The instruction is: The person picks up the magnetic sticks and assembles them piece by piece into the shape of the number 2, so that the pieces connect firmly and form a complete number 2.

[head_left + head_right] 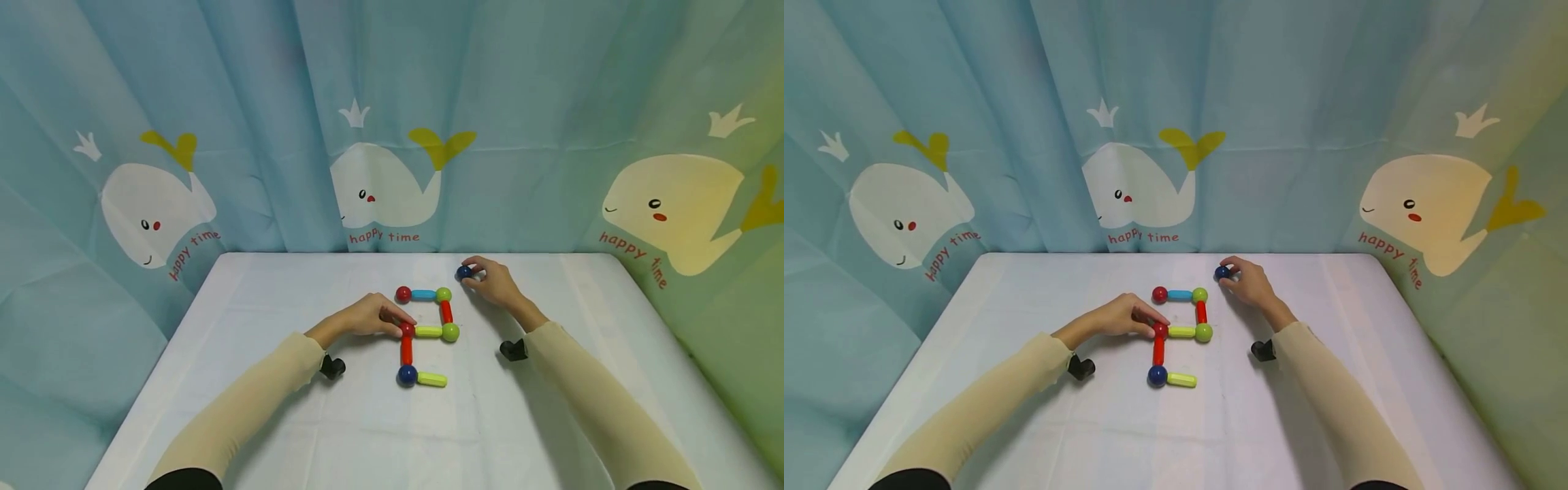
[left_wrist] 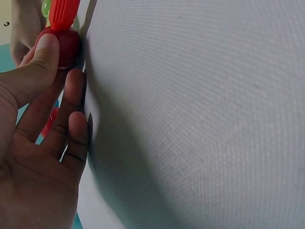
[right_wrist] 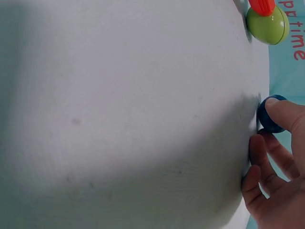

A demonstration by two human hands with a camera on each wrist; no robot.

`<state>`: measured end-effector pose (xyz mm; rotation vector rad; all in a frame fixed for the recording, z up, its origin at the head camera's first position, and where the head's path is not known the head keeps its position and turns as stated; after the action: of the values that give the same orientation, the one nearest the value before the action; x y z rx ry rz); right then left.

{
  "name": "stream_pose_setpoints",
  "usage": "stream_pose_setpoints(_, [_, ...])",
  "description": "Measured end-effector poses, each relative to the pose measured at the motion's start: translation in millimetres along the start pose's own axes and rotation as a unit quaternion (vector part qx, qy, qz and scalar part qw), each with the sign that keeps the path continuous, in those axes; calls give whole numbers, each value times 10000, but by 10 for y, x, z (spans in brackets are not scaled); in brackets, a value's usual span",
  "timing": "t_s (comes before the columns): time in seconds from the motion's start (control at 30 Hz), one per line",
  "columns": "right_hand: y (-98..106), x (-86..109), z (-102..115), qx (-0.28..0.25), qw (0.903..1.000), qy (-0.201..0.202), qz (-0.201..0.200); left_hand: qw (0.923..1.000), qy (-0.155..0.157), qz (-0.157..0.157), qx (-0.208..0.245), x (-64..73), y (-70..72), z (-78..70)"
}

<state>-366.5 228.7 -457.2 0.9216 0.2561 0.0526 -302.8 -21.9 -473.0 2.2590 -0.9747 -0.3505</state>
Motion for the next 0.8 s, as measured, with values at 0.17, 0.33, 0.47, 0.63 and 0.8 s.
stream_pose_setpoints(0.17, [-8, 13, -26, -18, 10000, -28, -70, 10000, 46, 5, 25, -1, -4, 1])
stream_pose_setpoints(0.33, [-8, 16, -29, -41, 9999, 5, -99, 10000, 90, -20, 34, -4, -1, 14])
stream_pose_setpoints(0.47, [9, 29, -22, -38, 9999, 8, -103, 10000, 39, -10, 37, -3, -3, 3])
stream_pose_setpoints(0.63, [36, 69, -3, -29, 9999, 87, -62, 10000, 36, -1, 22, 2, -1, -3])
stream_pose_setpoints(0.8, [79, 167, 5, 29, 9999, 122, 18, 10000, -20, 11, 47, 7, 0, 1])
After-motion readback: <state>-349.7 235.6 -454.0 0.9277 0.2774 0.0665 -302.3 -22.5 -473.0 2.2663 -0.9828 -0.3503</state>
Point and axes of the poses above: each hand's wrist, its own x-axis away from the middle knuckle, its own y-axis out of the back of the hand, z = x × y, the point moved 8 cm from there along -x, towards the middle knuckle, and after that the axes turned 6 degrees about -z, right-handed, at the moved point
